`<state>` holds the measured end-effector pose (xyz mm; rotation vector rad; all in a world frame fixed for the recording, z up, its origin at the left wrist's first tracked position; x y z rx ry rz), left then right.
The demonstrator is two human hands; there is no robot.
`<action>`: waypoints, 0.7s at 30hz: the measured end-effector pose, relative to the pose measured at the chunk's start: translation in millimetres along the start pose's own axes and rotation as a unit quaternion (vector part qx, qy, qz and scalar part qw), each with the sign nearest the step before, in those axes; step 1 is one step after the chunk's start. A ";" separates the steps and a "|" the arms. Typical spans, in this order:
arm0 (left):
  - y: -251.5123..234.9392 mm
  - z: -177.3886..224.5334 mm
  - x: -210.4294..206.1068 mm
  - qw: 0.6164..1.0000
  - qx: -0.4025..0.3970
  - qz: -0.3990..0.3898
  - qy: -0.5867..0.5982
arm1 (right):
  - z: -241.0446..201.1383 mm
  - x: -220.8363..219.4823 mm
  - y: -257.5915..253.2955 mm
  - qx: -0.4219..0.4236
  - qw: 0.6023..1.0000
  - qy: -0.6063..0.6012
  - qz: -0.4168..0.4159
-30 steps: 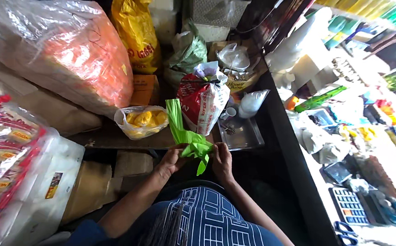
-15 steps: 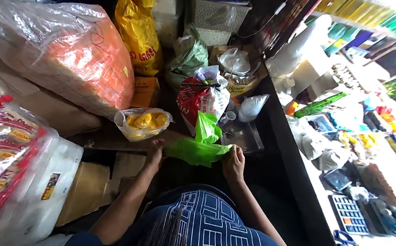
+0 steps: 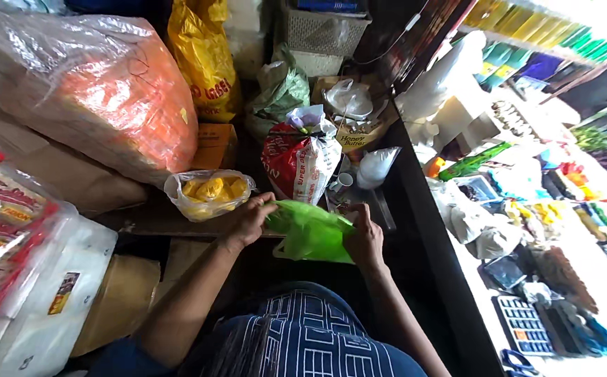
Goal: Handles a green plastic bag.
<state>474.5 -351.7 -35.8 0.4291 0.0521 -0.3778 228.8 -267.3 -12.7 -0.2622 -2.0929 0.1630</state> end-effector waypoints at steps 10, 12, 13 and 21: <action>11.0 -33.4 -2.0 0.933 -0.118 -0.089 -0.329 | 106.9 6.6 18.2 -0.101 0.907 -0.409 -0.009; 4.8 -42.9 -24.0 0.888 -0.016 0.070 -0.454 | 81.5 5.1 21.6 -0.079 0.803 -0.591 -0.019; -0.1 -51.1 -31.1 0.871 -0.008 0.133 -0.473 | 69.3 4.7 21.2 -0.047 0.733 -0.677 -0.036; -8.0 -75.6 -31.6 0.907 -0.011 0.203 -0.369 | 88.0 -0.7 -1.1 0.047 0.990 -0.118 -0.063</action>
Point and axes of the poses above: each hand's wrist, its own y-axis away from the middle knuckle, its own x-axis out of the back of the hand, z = x × y, the point moved 5 cm from there along -y, towards the middle knuckle, and after that the axes turned 9 degrees about x, right-handed, at the moved point
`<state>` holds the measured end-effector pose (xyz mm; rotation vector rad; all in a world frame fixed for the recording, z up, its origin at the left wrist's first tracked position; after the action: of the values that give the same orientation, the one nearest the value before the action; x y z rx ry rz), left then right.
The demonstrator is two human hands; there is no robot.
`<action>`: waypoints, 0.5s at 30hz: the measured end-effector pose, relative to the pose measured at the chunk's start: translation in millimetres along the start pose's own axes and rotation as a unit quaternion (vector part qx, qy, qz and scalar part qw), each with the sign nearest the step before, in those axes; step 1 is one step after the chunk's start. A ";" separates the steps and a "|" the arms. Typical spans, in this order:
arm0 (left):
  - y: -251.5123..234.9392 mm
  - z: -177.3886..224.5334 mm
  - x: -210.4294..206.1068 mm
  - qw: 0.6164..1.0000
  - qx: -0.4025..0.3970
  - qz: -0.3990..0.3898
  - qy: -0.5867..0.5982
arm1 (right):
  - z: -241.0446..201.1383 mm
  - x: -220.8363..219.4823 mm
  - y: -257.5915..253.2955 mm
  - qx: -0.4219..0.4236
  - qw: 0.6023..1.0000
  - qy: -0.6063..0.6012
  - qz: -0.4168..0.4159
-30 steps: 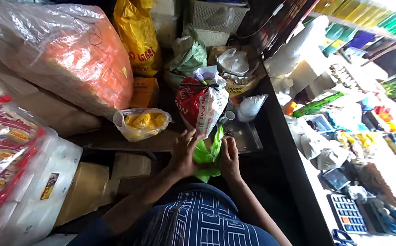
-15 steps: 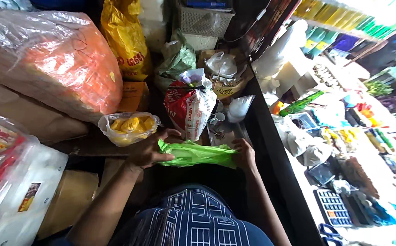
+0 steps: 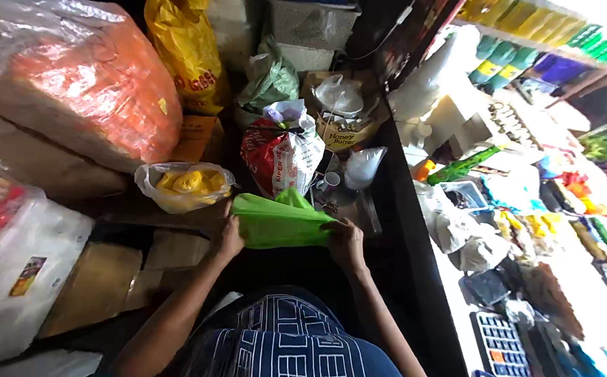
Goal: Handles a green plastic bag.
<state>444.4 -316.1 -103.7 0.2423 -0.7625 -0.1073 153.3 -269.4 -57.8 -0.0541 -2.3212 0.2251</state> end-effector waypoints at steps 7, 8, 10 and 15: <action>62.7 32.3 21.3 0.911 -0.166 -0.199 0.322 | 76.3 -81.5 -42.4 -0.204 0.936 0.164 -0.234; 63.8 24.0 22.2 0.965 -0.127 -0.150 0.175 | 76.0 -87.9 -51.6 -0.189 0.941 0.145 -0.240; 57.3 -7.9 19.8 0.993 0.070 -0.094 -0.034 | 58.3 -99.8 -69.2 -0.152 0.950 0.122 -0.246; 37.7 -84.3 69.3 0.941 0.315 0.055 -0.115 | -63.2 -128.8 -104.8 0.041 0.933 0.110 -0.339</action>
<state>553.1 -277.3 -106.4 0.8055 -1.0295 0.2254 291.0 -377.3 -88.7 0.7189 -1.9696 -0.0372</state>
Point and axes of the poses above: each hand's wrist, its own y-axis away from the middle knuckle, its own x-axis out of the back of the hand, z = x × y, the point moved 5 cm from there along -y, towards the middle knuckle, and after that the axes turned 9 degrees about x, right-handed, at the moved point
